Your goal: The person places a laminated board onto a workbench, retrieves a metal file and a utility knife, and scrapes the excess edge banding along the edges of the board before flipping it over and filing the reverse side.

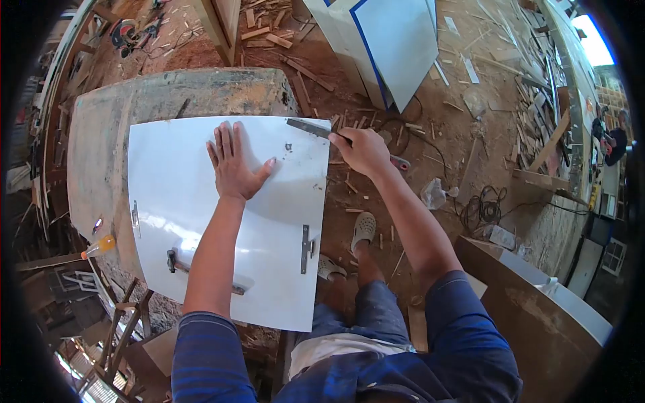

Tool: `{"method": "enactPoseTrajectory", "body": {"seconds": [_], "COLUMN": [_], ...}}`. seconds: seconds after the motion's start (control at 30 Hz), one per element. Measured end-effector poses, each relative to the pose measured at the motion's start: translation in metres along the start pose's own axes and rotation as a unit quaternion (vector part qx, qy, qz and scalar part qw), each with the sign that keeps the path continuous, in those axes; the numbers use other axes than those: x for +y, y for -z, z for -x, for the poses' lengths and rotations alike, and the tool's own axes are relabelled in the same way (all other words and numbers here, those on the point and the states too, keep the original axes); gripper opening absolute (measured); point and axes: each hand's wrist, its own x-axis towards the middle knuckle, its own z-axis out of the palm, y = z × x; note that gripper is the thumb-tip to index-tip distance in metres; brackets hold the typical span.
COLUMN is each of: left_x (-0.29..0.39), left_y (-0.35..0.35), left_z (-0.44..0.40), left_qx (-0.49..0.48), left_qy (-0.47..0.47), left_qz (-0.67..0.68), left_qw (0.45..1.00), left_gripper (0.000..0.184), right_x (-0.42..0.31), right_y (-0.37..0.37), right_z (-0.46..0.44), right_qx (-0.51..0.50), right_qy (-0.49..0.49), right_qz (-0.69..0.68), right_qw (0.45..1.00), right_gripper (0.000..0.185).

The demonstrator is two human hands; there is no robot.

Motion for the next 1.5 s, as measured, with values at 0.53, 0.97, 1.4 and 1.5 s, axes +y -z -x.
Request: {"method": "enactPoseTrajectory", "body": {"seconds": [0.53,0.97,1.4,1.5], "left_x": [-0.002,-0.001,0.001,0.001], "left_y": [0.004,0.006,0.006,0.004], "left_z": [-0.005,-0.006,-0.007,-0.007], "left_qx": [0.000,-0.008,0.004,0.011], "left_qy": [0.008,0.020,0.021,0.027], "left_qz": [0.020,0.034,0.039,0.040], "left_qw": [1.000,0.999,0.999,0.999], "left_gripper": [0.125,0.123,0.116,0.119], "right_x": [0.014,0.006,0.000,0.004], "right_y": [-0.001,-0.005,0.013,0.014], "right_z": [0.040,0.018,-0.038,-0.004], "right_qx": [-0.063,-0.050,-0.085,-0.079], "right_qy": [0.015,0.004,-0.056,-0.035], "right_qz": [-0.037,-0.042,-0.037,-0.041], "right_qw": [0.997,0.998,0.994,0.995], "right_gripper": [0.043,0.051,0.046,0.048]}}
